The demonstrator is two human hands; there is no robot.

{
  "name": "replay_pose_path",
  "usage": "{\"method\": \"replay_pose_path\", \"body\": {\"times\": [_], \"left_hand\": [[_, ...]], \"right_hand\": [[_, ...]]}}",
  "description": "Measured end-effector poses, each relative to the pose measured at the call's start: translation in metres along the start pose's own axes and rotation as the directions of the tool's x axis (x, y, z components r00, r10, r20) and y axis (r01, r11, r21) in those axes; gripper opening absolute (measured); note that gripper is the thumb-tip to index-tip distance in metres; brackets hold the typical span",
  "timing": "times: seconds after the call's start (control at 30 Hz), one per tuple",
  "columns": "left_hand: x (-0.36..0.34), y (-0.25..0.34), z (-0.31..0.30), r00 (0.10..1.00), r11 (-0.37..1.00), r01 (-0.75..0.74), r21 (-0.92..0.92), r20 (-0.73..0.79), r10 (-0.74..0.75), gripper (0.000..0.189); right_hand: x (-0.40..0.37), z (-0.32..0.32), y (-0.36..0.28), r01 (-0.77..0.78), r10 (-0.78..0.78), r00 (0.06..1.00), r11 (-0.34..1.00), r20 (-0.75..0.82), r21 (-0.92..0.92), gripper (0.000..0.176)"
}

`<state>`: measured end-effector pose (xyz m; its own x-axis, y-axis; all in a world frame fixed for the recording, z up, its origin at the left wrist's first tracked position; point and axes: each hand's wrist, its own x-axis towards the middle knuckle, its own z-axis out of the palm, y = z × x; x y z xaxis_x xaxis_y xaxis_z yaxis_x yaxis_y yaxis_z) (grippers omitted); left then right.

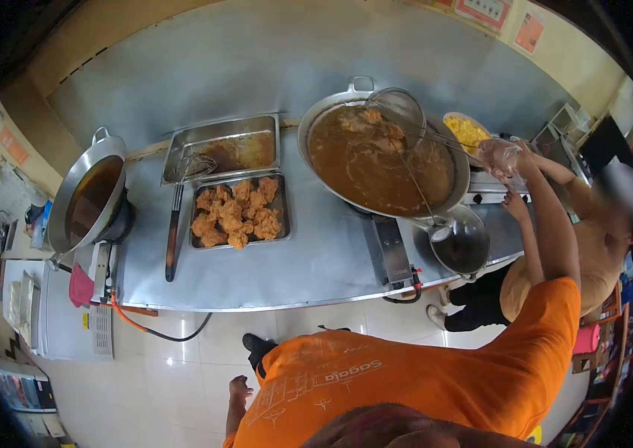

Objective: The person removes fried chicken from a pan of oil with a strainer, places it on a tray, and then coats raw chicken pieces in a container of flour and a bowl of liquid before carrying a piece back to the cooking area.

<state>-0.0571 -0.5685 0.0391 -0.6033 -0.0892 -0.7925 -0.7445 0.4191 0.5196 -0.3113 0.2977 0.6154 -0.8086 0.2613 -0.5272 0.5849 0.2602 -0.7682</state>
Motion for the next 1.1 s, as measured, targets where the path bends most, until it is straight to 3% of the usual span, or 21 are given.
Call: {"method": "replay_pose_path", "body": {"times": [0.13,0.2,0.27,0.33,0.37,0.4,0.47,0.5,0.53,0.6,0.63,0.73,0.83,0.97,1.07,1.1], "left_hand": [[0.005,0.020,0.003,0.999,0.998,-0.046,-0.039,-0.030,0.045,0.030],[0.006,0.025,0.005,0.998,0.997,-0.061,-0.051,-0.037,0.059,0.029],[0.014,0.016,0.009,0.996,0.995,-0.083,-0.047,-0.044,0.081,0.028],[0.026,-0.006,0.015,0.988,0.989,-0.146,0.024,-0.055,0.147,0.028],[0.034,-0.018,0.018,0.963,0.954,-0.251,0.165,-0.054,0.262,0.027],[0.038,-0.028,0.019,0.888,0.820,-0.419,0.389,-0.012,0.459,0.027],[0.037,-0.034,0.021,0.597,0.332,-0.597,0.730,0.128,0.792,0.026],[0.039,-0.037,0.023,0.613,0.388,-0.585,0.712,0.076,0.786,0.026],[0.043,-0.037,0.023,0.734,0.601,-0.537,0.592,-0.023,0.679,0.027],[0.047,-0.031,0.020,0.915,0.902,-0.339,0.267,-0.129,0.382,0.028],[0.047,-0.026,0.019,0.961,0.964,-0.234,0.129,-0.120,0.249,0.028],[0.046,0.000,0.009,0.996,0.992,-0.042,-0.119,-0.078,0.033,0.029],[0.035,0.022,-0.003,0.999,0.980,-0.005,-0.201,-0.054,-0.006,0.030],[0.022,0.033,-0.015,0.998,0.954,0.031,-0.297,-0.039,-0.044,0.031],[0.020,0.024,-0.021,0.992,0.868,0.115,-0.483,0.011,-0.125,0.032],[0.020,0.019,-0.022,0.992,0.857,0.119,-0.501,0.018,-0.127,0.032]], "right_hand": [[0.013,-0.002,0.009,-0.002,-0.003,0.998,0.997,-0.067,-0.083,0.017],[0.007,0.013,0.024,-0.016,0.016,1.000,1.000,0.022,0.025,0.016],[-0.018,0.047,0.028,0.007,-0.007,0.999,1.000,0.034,0.016,0.018],[-0.030,0.079,0.029,0.003,-0.004,0.999,0.999,0.033,0.035,0.018],[-0.032,0.092,0.031,-0.013,0.011,1.000,0.998,0.028,0.059,0.017],[-0.031,0.100,0.030,-0.026,0.024,0.999,0.996,0.023,0.083,0.016],[-0.032,0.116,0.026,-0.058,0.052,0.998,0.979,0.035,0.196,0.012],[-0.043,0.129,0.012,-0.069,0.062,0.998,0.953,0.033,0.296,0.011],[-0.050,0.138,0.005,-0.077,0.069,0.997,0.916,0.033,0.394,0.010],[-0.043,0.143,0.005,-0.046,0.013,0.997,0.881,0.072,0.470,0.008],[-0.041,0.146,0.006,-0.037,-0.011,0.996,0.861,0.091,0.507,0.008],[-0.038,0.155,0.004,-0.026,-0.074,0.988,0.784,0.134,0.621,0.007],[-0.034,0.153,0.005,-0.006,-0.079,0.992,0.763,0.102,0.646,0.008],[-0.034,0.143,0.010,0.086,-0.155,0.985,0.830,0.079,0.552,0.010],[-0.035,0.133,0.010,0.100,-0.108,0.994,0.924,0.001,0.369,0.013],[-0.040,0.136,0.008,0.163,-0.138,0.985,0.936,-0.099,0.313,0.008]]}}
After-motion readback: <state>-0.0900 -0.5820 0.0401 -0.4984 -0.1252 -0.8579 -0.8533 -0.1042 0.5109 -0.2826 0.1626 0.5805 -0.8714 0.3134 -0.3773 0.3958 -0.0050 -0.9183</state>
